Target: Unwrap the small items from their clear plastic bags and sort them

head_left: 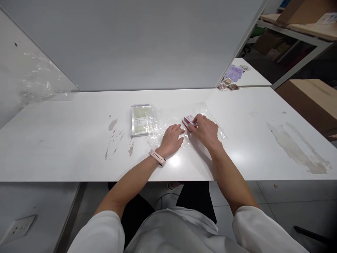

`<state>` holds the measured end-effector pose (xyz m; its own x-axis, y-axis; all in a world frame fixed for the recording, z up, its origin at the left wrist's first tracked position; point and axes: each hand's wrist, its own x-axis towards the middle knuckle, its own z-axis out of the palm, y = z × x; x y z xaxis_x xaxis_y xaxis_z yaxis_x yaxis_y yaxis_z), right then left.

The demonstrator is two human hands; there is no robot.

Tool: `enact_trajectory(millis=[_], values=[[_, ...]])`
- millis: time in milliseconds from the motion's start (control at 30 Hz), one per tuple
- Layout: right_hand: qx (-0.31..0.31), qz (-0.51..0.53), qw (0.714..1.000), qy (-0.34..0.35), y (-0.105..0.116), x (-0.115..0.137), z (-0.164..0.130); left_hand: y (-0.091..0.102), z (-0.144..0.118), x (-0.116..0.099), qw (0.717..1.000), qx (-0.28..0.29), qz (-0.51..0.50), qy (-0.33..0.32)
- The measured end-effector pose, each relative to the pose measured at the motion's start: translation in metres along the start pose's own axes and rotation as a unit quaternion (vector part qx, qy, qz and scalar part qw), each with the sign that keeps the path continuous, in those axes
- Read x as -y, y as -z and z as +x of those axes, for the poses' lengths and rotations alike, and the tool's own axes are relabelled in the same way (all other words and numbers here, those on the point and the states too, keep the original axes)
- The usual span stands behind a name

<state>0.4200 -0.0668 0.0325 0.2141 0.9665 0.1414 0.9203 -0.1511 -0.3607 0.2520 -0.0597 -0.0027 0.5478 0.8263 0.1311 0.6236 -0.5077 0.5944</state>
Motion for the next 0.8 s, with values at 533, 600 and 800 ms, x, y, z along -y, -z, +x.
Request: enact_trajectory(millis=[533,600,800], values=[[0.042,0.104,0.994,0.015,-0.004,-0.010,0.006,-0.001,0.000,-0.001,1.000,-0.009,0.009,-0.001],[0.015,0.237,0.971,-0.015,-0.006,-0.024,0.020,0.000,-0.001,-0.002,1.000,-0.005,0.014,0.002],[-0.274,0.321,0.889,-0.178,-0.004,-0.105,0.089,0.001,-0.001,-0.004,1.000,0.001,0.030,0.005]])
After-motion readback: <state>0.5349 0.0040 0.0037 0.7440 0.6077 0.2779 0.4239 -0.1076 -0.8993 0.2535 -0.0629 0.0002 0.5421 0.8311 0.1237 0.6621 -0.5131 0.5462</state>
